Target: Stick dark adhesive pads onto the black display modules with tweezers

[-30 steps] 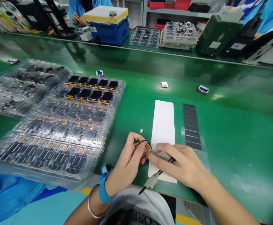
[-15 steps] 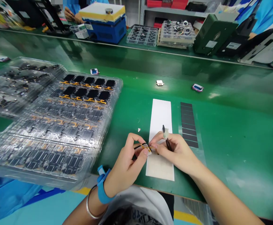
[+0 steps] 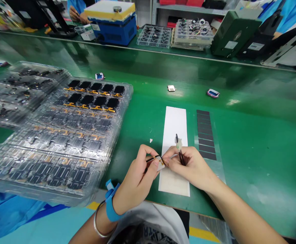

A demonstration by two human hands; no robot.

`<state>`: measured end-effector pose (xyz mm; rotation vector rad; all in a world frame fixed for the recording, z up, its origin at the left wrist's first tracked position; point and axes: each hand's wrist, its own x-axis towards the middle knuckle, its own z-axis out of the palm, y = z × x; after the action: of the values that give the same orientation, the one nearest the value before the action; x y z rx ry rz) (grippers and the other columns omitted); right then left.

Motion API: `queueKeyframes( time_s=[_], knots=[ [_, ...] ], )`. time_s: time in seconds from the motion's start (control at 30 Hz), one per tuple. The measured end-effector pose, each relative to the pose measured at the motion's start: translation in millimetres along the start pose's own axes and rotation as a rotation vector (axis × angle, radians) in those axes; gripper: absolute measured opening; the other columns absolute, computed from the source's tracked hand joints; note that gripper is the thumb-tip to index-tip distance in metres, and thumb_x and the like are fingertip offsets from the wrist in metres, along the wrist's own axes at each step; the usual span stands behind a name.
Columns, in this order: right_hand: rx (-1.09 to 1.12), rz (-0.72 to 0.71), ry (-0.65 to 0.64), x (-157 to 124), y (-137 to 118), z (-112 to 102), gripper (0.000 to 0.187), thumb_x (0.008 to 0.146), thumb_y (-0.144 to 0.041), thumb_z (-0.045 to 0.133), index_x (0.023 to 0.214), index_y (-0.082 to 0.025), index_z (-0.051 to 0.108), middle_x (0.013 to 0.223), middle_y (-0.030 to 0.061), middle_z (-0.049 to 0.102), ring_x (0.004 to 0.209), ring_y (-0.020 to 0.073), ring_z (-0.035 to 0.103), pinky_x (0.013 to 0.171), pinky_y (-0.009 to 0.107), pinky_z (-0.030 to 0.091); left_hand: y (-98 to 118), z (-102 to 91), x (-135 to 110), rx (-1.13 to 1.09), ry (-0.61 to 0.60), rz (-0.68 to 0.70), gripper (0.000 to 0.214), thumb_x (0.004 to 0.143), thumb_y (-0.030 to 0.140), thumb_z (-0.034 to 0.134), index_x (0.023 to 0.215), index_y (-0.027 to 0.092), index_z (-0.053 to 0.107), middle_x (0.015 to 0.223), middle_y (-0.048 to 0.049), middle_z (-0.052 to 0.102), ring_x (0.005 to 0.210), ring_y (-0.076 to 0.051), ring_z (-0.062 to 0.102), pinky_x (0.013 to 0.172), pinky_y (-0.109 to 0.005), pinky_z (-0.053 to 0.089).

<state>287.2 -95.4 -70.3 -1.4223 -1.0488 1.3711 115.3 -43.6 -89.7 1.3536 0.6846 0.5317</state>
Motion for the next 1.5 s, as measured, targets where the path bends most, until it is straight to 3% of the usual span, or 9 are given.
queueKeyframes(
  time_s=[0.43, 0.7, 0.87, 1.23, 1.3, 1.4, 1.5],
  knots=[
    [0.055, 0.039, -0.007, 3, 5, 0, 0.032, 0.08, -0.048, 0.067, 0.075, -0.016, 0.067, 0.048, -0.0086, 0.03, 0.048, 0.0073, 0.021, 0.047, 0.025, 0.016, 0, -0.8, 0, 0.003, 0.015, -0.022, 0.019, 0.101, 0.042, 0.042, 0.101, 0.024, 0.037, 0.066, 0.0065, 0.038, 0.057, -0.01, 0.035, 0.054, -0.023, 0.029],
    [0.034, 0.011, 0.029, 2, 3, 3, 0.025, 0.077, -0.039, 0.072, 0.07, -0.016, 0.063, 0.049, -0.0109, 0.022, 0.047, 0.0059, 0.017, 0.046, 0.024, 0.013, 4, -0.4, 0, -0.037, -0.011, -0.027, 0.016, 0.102, 0.039, 0.039, 0.101, 0.024, 0.037, 0.068, 0.0058, 0.041, 0.062, -0.011, 0.038, 0.057, -0.022, 0.032],
    [0.046, 0.01, 0.044, 1, 3, 6, 0.023, 0.078, -0.036, 0.071, 0.071, -0.016, 0.062, 0.05, -0.0104, 0.025, 0.048, 0.0064, 0.02, 0.047, 0.024, 0.016, 5, -2.2, 0, -0.099, -0.077, -0.082, 0.021, 0.098, 0.039, 0.049, 0.105, 0.026, 0.034, 0.07, 0.0059, 0.04, 0.061, -0.01, 0.033, 0.053, -0.021, 0.027],
    [0.039, -0.008, 0.054, 1, 3, 9, 0.02, 0.078, -0.031, 0.069, 0.068, -0.017, 0.06, 0.05, -0.0107, 0.022, 0.048, 0.0063, 0.019, 0.046, 0.024, 0.016, 2, -3.5, 1, -0.082, -0.103, -0.093, 0.016, 0.1, 0.033, 0.046, 0.104, 0.026, 0.033, 0.066, 0.0068, 0.04, 0.058, -0.01, 0.03, 0.051, -0.02, 0.027],
    [0.004, -0.025, 0.05, 3, 1, 7, 0.021, 0.08, -0.033, 0.068, 0.069, -0.017, 0.061, 0.051, -0.0092, 0.029, 0.049, 0.0068, 0.023, 0.047, 0.024, 0.019, 2, -3.5, 2, -0.068, -0.099, -0.089, 0.015, 0.1, 0.033, 0.046, 0.104, 0.025, 0.033, 0.066, 0.0069, 0.039, 0.058, -0.01, 0.031, 0.051, -0.02, 0.027],
    [-0.069, -0.11, 0.085, -1, -10, -3, 0.022, 0.088, -0.037, 0.06, 0.079, -0.018, 0.066, 0.065, -0.0021, 0.051, 0.06, 0.0105, 0.044, 0.055, 0.025, 0.035, 2, -3.4, 2, -0.031, -0.086, -0.05, 0.013, 0.101, 0.032, 0.044, 0.104, 0.025, 0.033, 0.067, 0.0067, 0.041, 0.059, -0.01, 0.036, 0.053, -0.02, 0.031],
    [-0.146, -0.277, 0.28, -16, -21, -17, 0.029, 0.098, -0.038, 0.046, 0.087, -0.022, 0.068, 0.087, 0.003, 0.058, 0.083, 0.0149, 0.055, 0.075, 0.028, 0.044, 6, -2.1, 0, 0.14, -0.111, 0.036, 0.006, 0.102, 0.028, 0.038, 0.102, 0.025, 0.033, 0.071, 0.0055, 0.047, 0.062, -0.01, 0.045, 0.058, -0.022, 0.038]
  ],
)
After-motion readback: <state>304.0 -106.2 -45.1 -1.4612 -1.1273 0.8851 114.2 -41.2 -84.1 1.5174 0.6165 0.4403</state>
